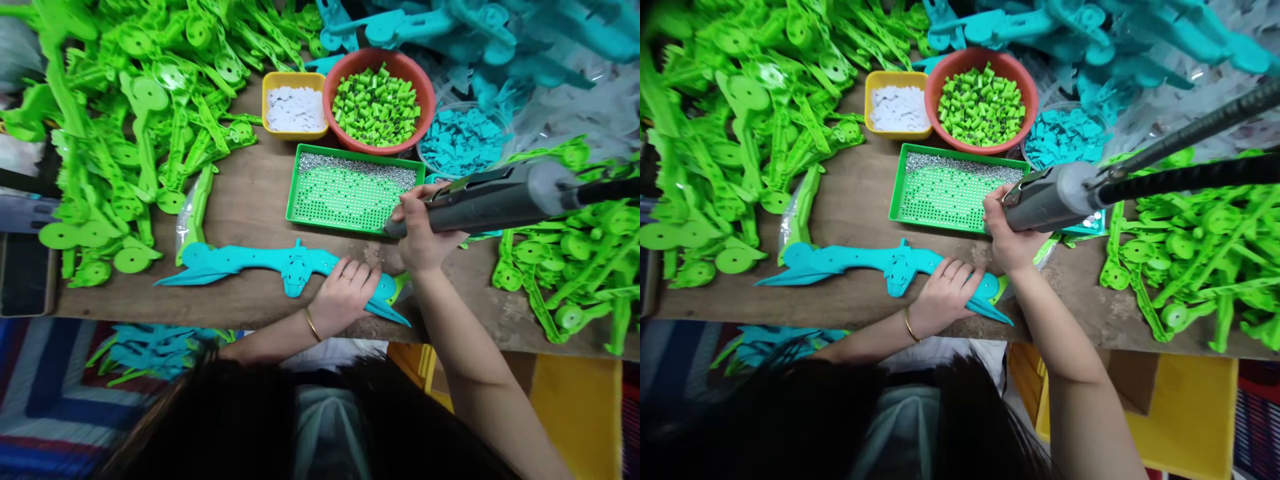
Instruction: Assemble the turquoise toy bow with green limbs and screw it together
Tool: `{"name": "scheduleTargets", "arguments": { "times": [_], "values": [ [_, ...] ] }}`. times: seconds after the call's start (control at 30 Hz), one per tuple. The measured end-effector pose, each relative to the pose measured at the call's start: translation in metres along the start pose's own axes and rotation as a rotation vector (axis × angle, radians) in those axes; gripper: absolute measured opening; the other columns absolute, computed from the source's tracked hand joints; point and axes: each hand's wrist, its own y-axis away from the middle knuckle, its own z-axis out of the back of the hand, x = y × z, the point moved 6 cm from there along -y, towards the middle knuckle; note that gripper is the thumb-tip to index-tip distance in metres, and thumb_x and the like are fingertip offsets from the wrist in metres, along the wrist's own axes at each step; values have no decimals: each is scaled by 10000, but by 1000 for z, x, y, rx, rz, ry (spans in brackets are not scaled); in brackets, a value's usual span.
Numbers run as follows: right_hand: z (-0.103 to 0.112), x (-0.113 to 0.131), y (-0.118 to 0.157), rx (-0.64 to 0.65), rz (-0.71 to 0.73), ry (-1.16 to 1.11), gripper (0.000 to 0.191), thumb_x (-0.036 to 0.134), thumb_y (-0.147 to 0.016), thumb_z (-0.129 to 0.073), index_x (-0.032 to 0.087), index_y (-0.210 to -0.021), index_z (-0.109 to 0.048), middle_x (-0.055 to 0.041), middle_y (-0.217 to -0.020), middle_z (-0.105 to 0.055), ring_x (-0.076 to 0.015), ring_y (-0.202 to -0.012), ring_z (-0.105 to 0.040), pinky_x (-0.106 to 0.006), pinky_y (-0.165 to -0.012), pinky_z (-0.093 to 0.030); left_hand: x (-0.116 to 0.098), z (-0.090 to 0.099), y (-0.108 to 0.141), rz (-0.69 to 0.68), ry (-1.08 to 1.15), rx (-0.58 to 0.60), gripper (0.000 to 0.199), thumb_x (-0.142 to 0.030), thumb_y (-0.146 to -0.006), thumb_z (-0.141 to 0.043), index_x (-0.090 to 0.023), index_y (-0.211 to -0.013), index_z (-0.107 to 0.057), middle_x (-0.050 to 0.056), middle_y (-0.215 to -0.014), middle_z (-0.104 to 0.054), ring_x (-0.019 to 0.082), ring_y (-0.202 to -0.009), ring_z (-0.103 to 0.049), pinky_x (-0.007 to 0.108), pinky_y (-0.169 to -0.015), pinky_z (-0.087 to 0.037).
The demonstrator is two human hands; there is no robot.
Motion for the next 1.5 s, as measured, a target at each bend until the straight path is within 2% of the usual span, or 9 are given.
{"name": "scheduleTargets", "arguments": {
  "times": [0.23,0.57,0.73,0.83,0.93,1.03,1.13,1.23,1.5],
  "values": [
    [1,1,1,-62,34,-43,229,363,-734,-746,239,-848,-591,51,-736,-635,-73,-483,-536,-250,-486,-500,1,-4,-1,-26,-16,-26,815,-606,-783,-644,-87,-1382,-454,130,-1181,-592,292,-1137,-529,455,-1101,-351],
    [0,4,-3,-55,21,-82,186,305,-723,-751,202,-829,-637,32,-729,-649,-90,-491,-553,-281,-524,-507,3,-4,0,-36,-32,-33,829,-620,-777,-636,-79,-1377,-451,145,-1175,-586,298,-1124,-530,448,-1097,-324],
    [20,45,-7,-73,173,-227,193,326,-769,-731,245,-916,-637,53,-789,-678,-69,-465,-558,-234,-463,-478,-2,-3,1,-47,-23,-59,898,-670,-797,-577,-60,-1427,-385,173,-1243,-572,314,-1180,-505,500,-1131,-267],
    [43,75,11,-95,193,-188,205,389,-791,-704,269,-946,-645,62,-796,-667,-53,-447,-527,-210,-413,-445,-8,-4,1,-42,9,-77,879,-648,-820,-566,-50,-1436,-373,197,-1309,-543,335,-1247,-461,533,-1134,-238],
    [58,91,39,-55,127,-112,244,439,-782,-698,285,-963,-644,61,-796,-654,-48,-441,-517,-202,-396,-444,-12,-5,0,-41,60,-104,870,-639,-813,-586,-37,-1415,-406,210,-1319,-542,345,-1251,-457,527,-1125,-244],
    [67,95,63,-15,89,-119,238,423,-791,-695,300,-987,-641,66,-797,-653,-50,-453,-531,-198,-407,-466,-15,2,3,-68,160,-258,759,-630,-818,-590,-92,-1346,-504,184,-1287,-574,327,-1236,-469,527,-1127,-228],
    [70,99,71,-5,121,-171,225,393,-813,-680,305,-1017,-648,65,-816,-656,-42,-465,-530,-187,-410,-466,-18,12,8,-97,310,-402,431,-516,-883,-577,-177,-1142,-643,100,-1143,-651,251,-1133,-523,464,-1091,-289],
    [69,103,69,-4,132,-193,225,410,-813,-682,309,-1010,-643,60,-824,-637,-35,-458,-508,-187,-410,-463,-19,18,9,-77,397,-462,208,-375,-923,-561,-214,-962,-685,42,-994,-681,204,-1038,-544,414,-1035,-342],
    [68,102,72,-17,121,-192,250,422,-797,-698,313,-1010,-628,61,-820,-626,-51,-470,-532,-213,-423,-471,-23,22,9,-86,416,-548,184,-302,-926,-565,-200,-813,-669,15,-854,-685,178,-935,-558,390,-994,-360]
  ]
}}
